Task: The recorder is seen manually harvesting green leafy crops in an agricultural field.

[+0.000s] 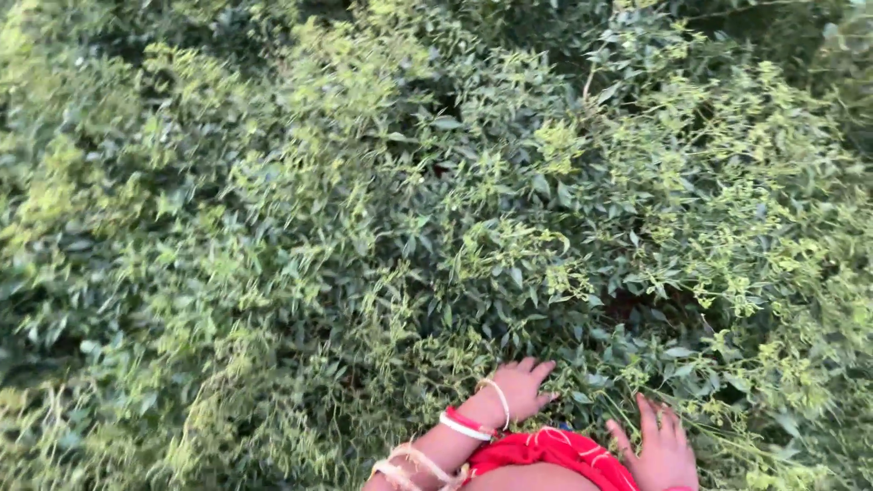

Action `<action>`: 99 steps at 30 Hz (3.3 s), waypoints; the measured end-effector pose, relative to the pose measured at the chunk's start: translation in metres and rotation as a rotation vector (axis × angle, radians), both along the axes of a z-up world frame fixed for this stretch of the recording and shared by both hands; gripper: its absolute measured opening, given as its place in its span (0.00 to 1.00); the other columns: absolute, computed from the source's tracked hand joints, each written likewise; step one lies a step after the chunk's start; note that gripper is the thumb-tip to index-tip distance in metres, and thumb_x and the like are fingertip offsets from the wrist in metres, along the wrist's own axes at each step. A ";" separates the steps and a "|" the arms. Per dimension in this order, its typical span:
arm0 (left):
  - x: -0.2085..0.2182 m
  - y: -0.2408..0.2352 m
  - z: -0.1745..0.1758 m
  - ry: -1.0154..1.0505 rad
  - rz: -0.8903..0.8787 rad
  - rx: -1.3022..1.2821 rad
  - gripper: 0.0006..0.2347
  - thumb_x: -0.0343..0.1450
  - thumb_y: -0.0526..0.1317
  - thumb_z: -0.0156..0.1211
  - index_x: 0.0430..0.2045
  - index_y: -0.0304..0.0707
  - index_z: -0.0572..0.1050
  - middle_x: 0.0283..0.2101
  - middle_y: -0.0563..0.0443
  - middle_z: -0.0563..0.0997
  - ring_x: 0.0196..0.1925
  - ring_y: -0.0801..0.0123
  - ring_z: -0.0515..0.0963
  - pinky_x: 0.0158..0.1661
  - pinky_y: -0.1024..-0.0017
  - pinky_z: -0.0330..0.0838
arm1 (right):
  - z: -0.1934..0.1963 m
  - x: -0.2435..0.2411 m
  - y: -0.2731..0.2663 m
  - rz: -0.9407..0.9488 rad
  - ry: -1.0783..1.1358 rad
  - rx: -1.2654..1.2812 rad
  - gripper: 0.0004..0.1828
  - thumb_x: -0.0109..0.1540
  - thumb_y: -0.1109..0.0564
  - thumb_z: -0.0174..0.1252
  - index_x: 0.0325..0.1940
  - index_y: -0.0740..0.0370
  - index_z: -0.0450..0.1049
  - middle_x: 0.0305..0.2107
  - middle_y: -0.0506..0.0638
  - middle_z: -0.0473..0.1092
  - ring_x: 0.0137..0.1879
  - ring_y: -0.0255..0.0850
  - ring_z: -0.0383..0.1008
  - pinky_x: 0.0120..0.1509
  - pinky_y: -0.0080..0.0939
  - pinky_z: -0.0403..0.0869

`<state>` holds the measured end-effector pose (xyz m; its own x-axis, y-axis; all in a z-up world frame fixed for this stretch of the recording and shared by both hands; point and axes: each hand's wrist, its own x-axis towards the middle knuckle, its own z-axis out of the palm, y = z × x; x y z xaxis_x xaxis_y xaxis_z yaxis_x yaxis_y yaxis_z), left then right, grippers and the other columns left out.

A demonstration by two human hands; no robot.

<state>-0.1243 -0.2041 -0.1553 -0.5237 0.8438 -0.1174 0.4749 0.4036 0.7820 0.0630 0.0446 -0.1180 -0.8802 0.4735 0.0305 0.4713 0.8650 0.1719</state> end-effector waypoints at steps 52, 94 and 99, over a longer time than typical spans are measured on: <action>-0.006 0.009 0.008 -0.016 -0.018 -0.075 0.29 0.71 0.50 0.58 0.69 0.48 0.60 0.63 0.36 0.71 0.63 0.43 0.73 0.62 0.47 0.63 | 0.041 -0.006 -0.023 0.025 0.045 -0.067 0.39 0.58 0.30 0.54 0.70 0.44 0.63 0.60 0.58 0.66 0.69 0.55 0.63 0.69 0.54 0.69; 0.005 0.074 0.063 0.370 -0.299 0.006 0.42 0.64 0.56 0.66 0.73 0.36 0.57 0.75 0.44 0.60 0.65 0.39 0.70 0.57 0.48 0.70 | 0.175 -0.082 -0.081 0.312 0.397 -0.111 0.26 0.60 0.42 0.57 0.61 0.44 0.72 0.61 0.53 0.67 0.72 0.54 0.61 0.75 0.60 0.60; 0.004 0.070 0.060 0.433 -0.278 0.040 0.36 0.64 0.55 0.68 0.65 0.35 0.66 0.75 0.39 0.60 0.67 0.39 0.69 0.61 0.47 0.66 | 0.123 -0.092 -0.046 0.302 0.276 0.015 0.28 0.58 0.41 0.58 0.62 0.48 0.72 0.60 0.53 0.68 0.71 0.55 0.61 0.74 0.62 0.60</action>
<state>-0.1203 -0.1341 -0.0955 -0.2719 0.9575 0.0958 0.8438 0.1894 0.5021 -0.0292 -0.0017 0.0047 -0.9375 0.1928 0.2897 0.2269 0.9699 0.0887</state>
